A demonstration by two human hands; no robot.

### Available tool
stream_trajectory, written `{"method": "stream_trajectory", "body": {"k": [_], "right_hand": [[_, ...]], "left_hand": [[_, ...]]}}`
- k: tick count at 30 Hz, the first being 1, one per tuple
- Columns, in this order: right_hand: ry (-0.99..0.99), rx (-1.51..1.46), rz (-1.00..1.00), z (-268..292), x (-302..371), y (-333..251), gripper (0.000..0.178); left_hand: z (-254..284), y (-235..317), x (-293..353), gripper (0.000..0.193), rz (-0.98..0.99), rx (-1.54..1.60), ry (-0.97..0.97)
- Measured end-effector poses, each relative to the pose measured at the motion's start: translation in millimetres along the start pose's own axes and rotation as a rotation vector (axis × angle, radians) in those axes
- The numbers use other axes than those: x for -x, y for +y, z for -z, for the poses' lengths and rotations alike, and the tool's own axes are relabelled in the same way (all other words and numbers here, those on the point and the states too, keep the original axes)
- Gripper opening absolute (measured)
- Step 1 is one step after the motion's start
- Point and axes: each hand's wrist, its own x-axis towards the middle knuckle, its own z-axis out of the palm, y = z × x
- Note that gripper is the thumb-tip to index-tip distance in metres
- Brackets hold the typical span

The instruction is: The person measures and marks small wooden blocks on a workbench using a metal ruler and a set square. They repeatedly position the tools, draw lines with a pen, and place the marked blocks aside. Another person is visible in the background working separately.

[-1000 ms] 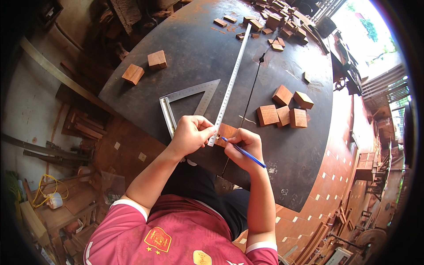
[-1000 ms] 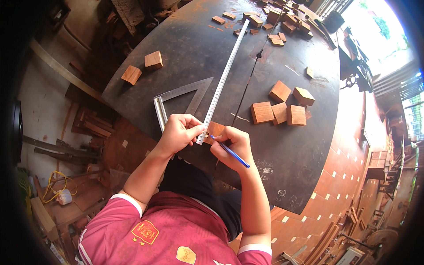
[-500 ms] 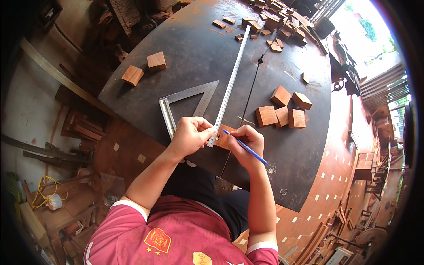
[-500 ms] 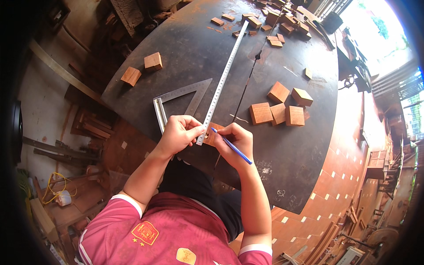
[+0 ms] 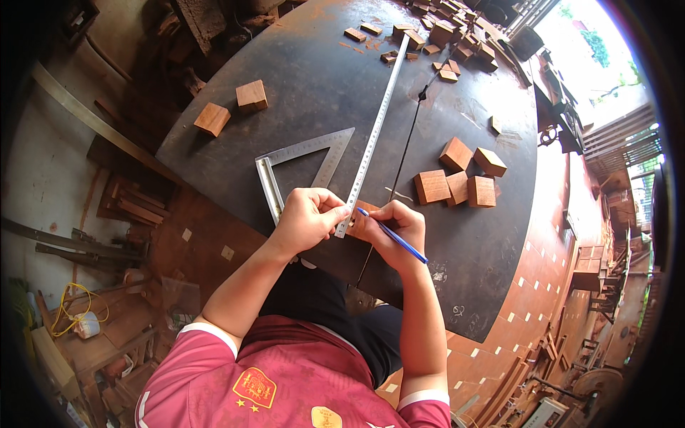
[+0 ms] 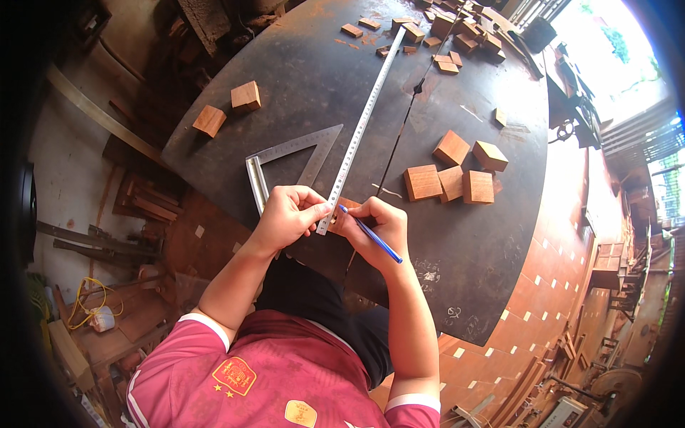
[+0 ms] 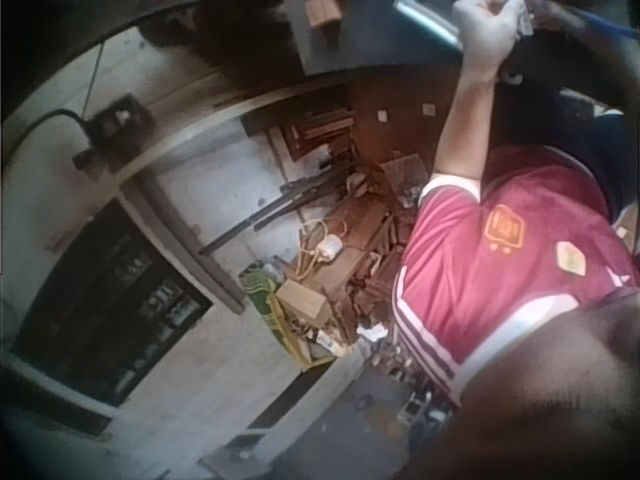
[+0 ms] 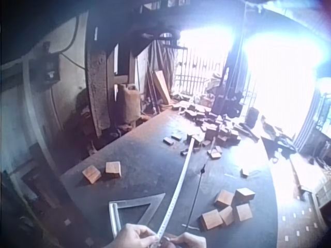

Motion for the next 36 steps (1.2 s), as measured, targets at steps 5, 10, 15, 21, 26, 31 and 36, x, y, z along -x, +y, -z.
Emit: {"method": "stream_trajectory", "body": {"k": [5, 10, 15, 21, 26, 31, 36], "right_hand": [[-0.003, -0.024, -0.011, 0.0, 0.7, 2.4, 0.012], [-0.010, -0.050, -0.013, 0.9, 1.0, 3.7, 0.011], [-0.015, -0.052, -0.031, 1.3, 1.4, 3.8, 0.011], [0.000, -0.053, 0.037, 2.5, 0.1, 9.0, 0.015], [-0.048, -0.031, 0.035, 6.6, 0.9, 5.7, 0.015], [-0.088, -0.028, 0.058, 8.7, 2.4, 4.6, 0.015], [-0.090, -0.010, 0.060, 8.0, 1.5, 3.2, 0.017]], "left_hand": [[-0.5, 2.0, 0.6, 0.015, 0.003, 0.001, 0.004], [-0.6, 2.9, 0.8, 0.015, 0.010, -0.001, 0.005], [-0.7, 2.0, 0.2, 0.015, 0.003, 0.005, 0.002], [-1.2, 1.1, 0.3, 0.015, 0.005, 0.007, 0.006], [-1.8, -1.2, -0.1, 0.015, 0.007, 0.008, 0.016], [-2.6, 2.5, 1.1, 0.015, 0.012, 0.004, 0.023], [-2.4, 1.2, 0.5, 0.015, 0.008, -0.011, 0.019]]}}
